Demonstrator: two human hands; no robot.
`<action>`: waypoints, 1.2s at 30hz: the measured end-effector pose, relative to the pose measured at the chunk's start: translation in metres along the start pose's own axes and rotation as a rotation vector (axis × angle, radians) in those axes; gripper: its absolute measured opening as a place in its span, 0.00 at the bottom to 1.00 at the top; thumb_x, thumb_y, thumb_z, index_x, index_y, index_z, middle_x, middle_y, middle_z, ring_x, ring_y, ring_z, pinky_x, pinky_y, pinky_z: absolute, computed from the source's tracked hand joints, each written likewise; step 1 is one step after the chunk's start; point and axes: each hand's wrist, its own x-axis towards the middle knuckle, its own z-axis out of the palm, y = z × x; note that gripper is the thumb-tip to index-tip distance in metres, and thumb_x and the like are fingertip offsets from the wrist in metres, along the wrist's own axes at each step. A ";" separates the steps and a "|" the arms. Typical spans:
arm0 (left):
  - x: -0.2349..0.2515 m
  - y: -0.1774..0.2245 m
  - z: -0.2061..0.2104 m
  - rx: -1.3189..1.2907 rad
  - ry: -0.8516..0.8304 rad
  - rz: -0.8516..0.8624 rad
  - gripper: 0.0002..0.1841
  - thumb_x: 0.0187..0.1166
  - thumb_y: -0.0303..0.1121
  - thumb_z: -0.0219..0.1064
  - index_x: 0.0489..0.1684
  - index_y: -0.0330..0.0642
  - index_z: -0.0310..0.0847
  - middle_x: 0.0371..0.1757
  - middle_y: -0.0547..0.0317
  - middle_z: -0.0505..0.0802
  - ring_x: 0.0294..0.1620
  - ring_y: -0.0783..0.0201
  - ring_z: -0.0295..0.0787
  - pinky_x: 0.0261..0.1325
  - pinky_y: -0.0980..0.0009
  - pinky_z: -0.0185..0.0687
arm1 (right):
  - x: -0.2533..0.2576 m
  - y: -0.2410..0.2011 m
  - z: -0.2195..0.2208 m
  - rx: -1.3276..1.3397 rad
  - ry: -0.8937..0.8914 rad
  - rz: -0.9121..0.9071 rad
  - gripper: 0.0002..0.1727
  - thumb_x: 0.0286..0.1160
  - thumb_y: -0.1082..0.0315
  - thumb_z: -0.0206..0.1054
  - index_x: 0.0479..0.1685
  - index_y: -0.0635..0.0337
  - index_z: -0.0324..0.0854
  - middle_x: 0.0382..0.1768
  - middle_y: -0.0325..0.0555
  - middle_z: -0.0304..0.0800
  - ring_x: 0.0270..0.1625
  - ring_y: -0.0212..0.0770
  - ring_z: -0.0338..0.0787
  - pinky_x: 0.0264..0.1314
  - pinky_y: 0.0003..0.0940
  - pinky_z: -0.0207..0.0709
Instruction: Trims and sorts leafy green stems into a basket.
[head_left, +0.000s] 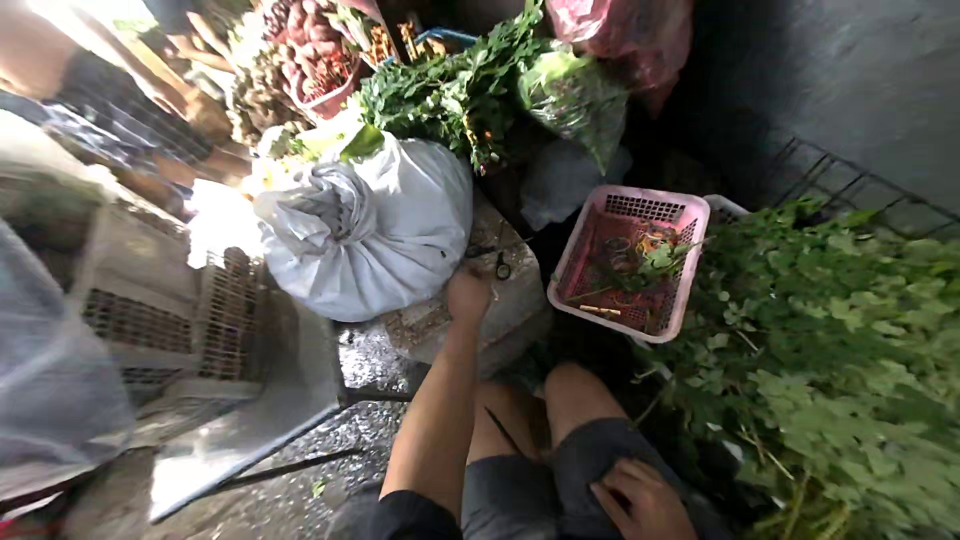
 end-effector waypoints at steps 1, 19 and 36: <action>0.004 -0.001 0.001 0.038 0.018 0.003 0.21 0.83 0.44 0.67 0.67 0.43 0.84 0.57 0.43 0.93 0.57 0.42 0.92 0.60 0.36 0.84 | 0.004 0.003 0.000 0.017 -0.022 -0.003 0.16 0.78 0.55 0.70 0.36 0.58 0.95 0.40 0.51 0.95 0.50 0.52 0.94 0.57 0.52 0.87; 0.014 0.004 0.022 0.119 0.246 0.000 0.20 0.82 0.46 0.69 0.63 0.43 0.87 0.52 0.45 0.95 0.52 0.47 0.93 0.60 0.41 0.86 | 0.011 0.071 -0.013 0.138 0.255 0.165 0.20 0.76 0.50 0.66 0.28 0.58 0.92 0.31 0.45 0.91 0.36 0.44 0.93 0.41 0.42 0.88; -0.190 0.021 0.032 -0.161 -0.454 0.486 0.21 0.87 0.38 0.64 0.69 0.32 0.80 0.56 0.46 0.93 0.48 0.61 0.93 0.52 0.59 0.91 | -0.071 0.018 -0.162 0.036 0.250 0.824 0.17 0.88 0.54 0.62 0.60 0.53 0.89 0.58 0.50 0.91 0.59 0.48 0.92 0.66 0.55 0.83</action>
